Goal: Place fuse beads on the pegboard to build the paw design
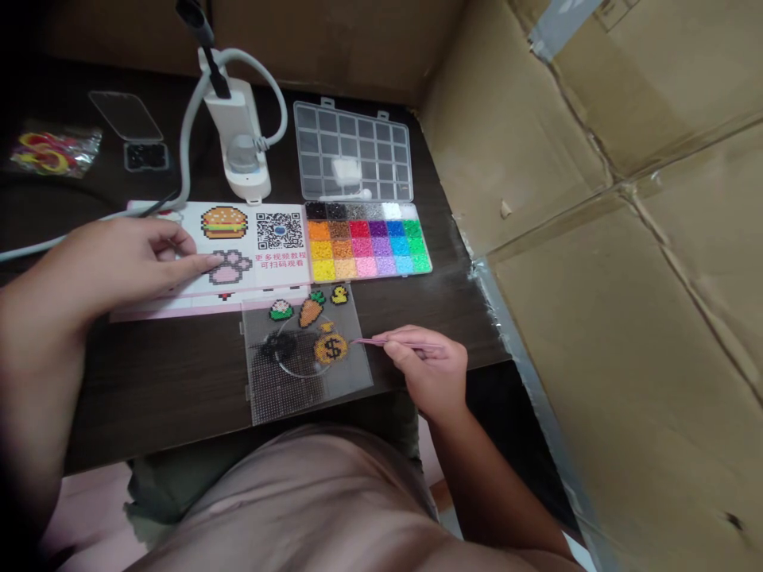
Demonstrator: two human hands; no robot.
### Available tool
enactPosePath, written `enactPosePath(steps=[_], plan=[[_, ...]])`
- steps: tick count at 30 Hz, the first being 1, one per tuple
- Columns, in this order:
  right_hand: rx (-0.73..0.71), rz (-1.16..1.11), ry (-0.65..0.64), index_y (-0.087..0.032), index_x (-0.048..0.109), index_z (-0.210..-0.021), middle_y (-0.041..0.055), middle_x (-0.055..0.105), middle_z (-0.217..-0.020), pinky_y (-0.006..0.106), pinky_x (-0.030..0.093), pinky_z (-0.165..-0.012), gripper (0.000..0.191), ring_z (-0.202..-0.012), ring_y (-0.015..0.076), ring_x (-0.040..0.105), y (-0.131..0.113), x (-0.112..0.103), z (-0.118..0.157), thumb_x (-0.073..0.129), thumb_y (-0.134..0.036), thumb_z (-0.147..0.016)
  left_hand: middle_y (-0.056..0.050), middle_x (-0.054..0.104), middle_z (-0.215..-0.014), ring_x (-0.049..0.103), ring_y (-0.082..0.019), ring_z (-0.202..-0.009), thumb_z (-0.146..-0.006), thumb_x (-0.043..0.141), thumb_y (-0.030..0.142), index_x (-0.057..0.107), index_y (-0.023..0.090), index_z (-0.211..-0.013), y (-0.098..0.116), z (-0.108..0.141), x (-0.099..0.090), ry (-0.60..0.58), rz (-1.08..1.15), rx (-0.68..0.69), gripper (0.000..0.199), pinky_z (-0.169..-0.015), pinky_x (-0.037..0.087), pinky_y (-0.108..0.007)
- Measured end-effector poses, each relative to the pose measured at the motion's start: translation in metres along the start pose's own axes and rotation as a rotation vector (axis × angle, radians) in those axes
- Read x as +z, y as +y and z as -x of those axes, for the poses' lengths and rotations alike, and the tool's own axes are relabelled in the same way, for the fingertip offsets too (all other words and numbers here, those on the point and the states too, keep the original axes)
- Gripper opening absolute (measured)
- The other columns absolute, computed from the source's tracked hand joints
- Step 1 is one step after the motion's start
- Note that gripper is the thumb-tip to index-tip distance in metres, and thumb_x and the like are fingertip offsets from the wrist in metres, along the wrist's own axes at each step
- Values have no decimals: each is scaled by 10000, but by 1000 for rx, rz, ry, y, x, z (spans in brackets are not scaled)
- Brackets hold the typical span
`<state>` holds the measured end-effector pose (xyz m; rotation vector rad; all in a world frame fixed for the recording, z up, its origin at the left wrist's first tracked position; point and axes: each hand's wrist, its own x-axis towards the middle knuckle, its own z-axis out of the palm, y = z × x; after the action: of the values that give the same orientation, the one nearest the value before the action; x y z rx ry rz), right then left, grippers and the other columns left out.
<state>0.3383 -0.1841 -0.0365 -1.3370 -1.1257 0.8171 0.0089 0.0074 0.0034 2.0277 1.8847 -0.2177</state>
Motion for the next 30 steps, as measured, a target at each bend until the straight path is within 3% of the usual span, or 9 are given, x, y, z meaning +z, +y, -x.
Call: enactPosePath(steps=[3,9,30], plan=[[68,-30,47,-225,859,-798,80,855,-827,218,551,-487,39,-648,174,783,3,5,-3,858,-208,-834,-38,675,-832,581,-235,-727,-811,588,693,670,268,-898,0,0,-1,-1,-6,-2,441,-629,343,-356],[46,17,63,-231,854,-793,75,855,-825,275,642,-597,40,-733,213,820,5,17,-9,881,-249,-815,-63,694,-871,585,-256,-744,-811,563,730,662,267,-908,0,3,-2,-15,18,8,483,-633,351,-371],[-15,141,40,-244,849,-724,47,849,-778,283,663,-625,108,-685,197,810,-10,24,-13,809,-169,-790,-52,677,-864,578,-241,-747,-838,589,682,681,255,-925,9,6,-8,-28,0,-31,446,-632,347,-355]])
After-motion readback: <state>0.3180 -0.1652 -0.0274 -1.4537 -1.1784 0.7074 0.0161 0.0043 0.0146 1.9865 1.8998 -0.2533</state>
